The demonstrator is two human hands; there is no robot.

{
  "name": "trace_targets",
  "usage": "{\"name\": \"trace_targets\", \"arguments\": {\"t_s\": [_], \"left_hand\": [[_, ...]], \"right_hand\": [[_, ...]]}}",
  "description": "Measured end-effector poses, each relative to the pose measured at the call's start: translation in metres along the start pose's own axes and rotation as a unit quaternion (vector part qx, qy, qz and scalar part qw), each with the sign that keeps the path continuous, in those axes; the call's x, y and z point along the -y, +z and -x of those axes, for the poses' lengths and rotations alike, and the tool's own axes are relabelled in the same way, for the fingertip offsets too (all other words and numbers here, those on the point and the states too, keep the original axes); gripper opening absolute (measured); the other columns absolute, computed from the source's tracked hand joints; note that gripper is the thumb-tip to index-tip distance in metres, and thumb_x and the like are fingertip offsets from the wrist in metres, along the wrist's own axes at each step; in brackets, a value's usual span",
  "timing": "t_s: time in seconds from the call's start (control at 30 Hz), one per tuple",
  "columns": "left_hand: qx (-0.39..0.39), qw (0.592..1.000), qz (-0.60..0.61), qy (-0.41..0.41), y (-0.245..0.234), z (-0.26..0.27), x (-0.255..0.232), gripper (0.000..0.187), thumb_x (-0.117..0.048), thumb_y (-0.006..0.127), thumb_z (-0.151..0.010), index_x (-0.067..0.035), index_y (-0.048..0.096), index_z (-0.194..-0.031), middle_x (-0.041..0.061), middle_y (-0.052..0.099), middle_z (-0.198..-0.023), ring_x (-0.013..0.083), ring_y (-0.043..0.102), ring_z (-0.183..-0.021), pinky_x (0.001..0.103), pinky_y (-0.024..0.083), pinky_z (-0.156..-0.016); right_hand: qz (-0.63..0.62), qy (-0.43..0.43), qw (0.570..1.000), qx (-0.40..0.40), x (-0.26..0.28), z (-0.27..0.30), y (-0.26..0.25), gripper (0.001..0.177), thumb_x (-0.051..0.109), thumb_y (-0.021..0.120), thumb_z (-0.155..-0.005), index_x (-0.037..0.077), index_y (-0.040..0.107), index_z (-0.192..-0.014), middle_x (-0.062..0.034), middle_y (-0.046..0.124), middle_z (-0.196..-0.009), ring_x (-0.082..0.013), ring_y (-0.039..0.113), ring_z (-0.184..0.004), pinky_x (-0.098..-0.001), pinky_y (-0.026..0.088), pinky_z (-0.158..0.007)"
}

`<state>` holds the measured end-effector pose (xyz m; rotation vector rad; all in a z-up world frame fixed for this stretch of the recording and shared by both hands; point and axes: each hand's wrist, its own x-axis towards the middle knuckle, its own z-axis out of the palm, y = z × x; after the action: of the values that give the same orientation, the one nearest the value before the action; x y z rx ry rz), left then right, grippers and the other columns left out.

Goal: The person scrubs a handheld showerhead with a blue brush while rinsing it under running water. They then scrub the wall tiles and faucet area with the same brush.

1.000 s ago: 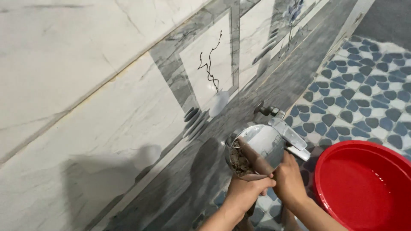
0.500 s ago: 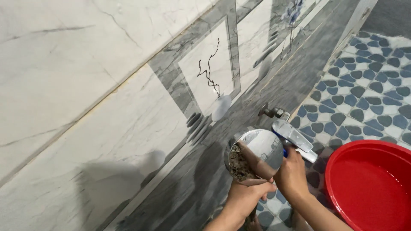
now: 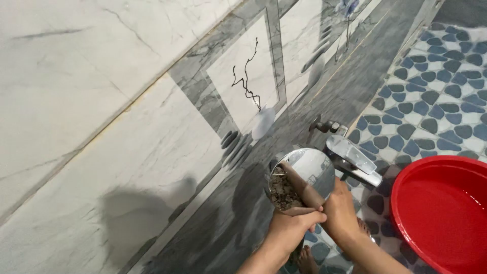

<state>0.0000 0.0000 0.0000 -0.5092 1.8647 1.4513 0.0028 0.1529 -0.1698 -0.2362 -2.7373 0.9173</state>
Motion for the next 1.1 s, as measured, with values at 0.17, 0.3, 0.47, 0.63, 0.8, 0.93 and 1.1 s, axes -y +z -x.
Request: {"name": "trace_targets", "arguments": {"t_s": [0.17,0.3,0.47,0.63,0.8,0.93,1.1], "left_hand": [[-0.011,1.000,-0.009,0.002,-0.003,-0.003,0.007,0.017,-0.025,0.082,-0.077,-0.011,0.077,-0.067,-0.003,0.065,-0.065,0.0051,0.062,-0.069,0.025,0.049,-0.066],[-0.001,0.999,0.009,0.049,-0.002,-0.014,0.018,0.017,-0.021,0.082,-0.075,-0.011,0.073,-0.064,-0.003,0.062,-0.060,0.0049,0.060,-0.065,0.024,0.048,-0.065],[0.012,0.998,-0.016,0.052,-0.003,-0.011,0.019,0.034,-0.022,0.081,-0.077,-0.012,0.061,-0.051,-0.004,0.060,-0.056,0.0046,0.059,-0.064,0.024,0.042,-0.068],[0.011,0.999,-0.003,-0.050,-0.007,0.013,-0.013,0.024,-0.020,0.083,-0.080,-0.008,0.071,-0.063,0.001,0.068,-0.067,0.0101,0.066,-0.072,0.030,0.056,-0.076],[0.035,0.996,-0.046,-0.074,-0.009,0.018,-0.014,0.021,-0.030,0.081,-0.086,-0.013,0.074,-0.074,-0.002,0.067,-0.076,0.0096,0.064,-0.079,0.034,0.045,-0.078],[0.039,0.993,-0.061,-0.096,-0.015,0.029,-0.024,0.026,-0.030,0.080,-0.088,-0.015,0.069,-0.071,-0.005,0.066,-0.082,0.0095,0.064,-0.084,0.038,0.040,-0.081],[0.046,0.995,-0.077,-0.044,-0.019,0.020,-0.007,0.042,-0.030,0.077,-0.088,-0.015,0.054,-0.057,-0.005,0.055,-0.065,0.0072,0.053,-0.068,0.037,0.032,-0.074]], "right_hand": [[0.087,-0.031,0.996,0.020,-0.006,0.002,-0.006,0.037,0.027,0.082,-0.070,-0.002,0.063,-0.084,-0.0230,0.056,-0.112,-0.0466,0.057,-0.095,-0.0536,0.048,-0.080],[0.030,0.012,0.999,-0.026,0.009,-0.009,-0.007,0.049,0.006,0.071,-0.067,-0.006,0.062,-0.113,-0.0280,0.058,-0.110,-0.0472,0.056,-0.098,-0.0518,0.047,-0.082],[0.009,-0.030,0.999,-0.004,-0.006,0.015,-0.006,0.060,0.023,0.084,-0.064,0.012,0.071,-0.121,-0.0254,0.058,-0.126,-0.0479,0.058,-0.111,-0.0527,0.048,-0.097],[-0.147,0.199,0.967,0.068,0.081,-0.007,-0.069,0.083,0.036,0.069,-0.081,0.021,0.035,-0.156,-0.0207,0.053,-0.146,-0.0397,0.053,-0.133,-0.0501,0.044,-0.099],[-0.331,0.429,0.835,0.100,0.076,0.013,-0.050,0.083,0.027,0.064,-0.086,0.017,0.023,-0.159,-0.0232,0.056,-0.141,-0.0368,0.059,-0.121,-0.0482,0.047,-0.097],[-0.489,0.508,0.706,0.064,0.083,-0.006,-0.042,0.077,0.029,0.047,-0.094,0.005,0.019,-0.161,-0.0248,0.051,-0.150,-0.0361,0.057,-0.130,-0.0470,0.047,-0.103],[-0.464,0.485,0.737,0.084,0.066,0.007,-0.017,0.069,0.031,0.058,-0.088,0.002,0.037,-0.147,-0.0250,0.066,-0.127,-0.0325,0.061,-0.110,-0.0451,0.045,-0.092]]}}
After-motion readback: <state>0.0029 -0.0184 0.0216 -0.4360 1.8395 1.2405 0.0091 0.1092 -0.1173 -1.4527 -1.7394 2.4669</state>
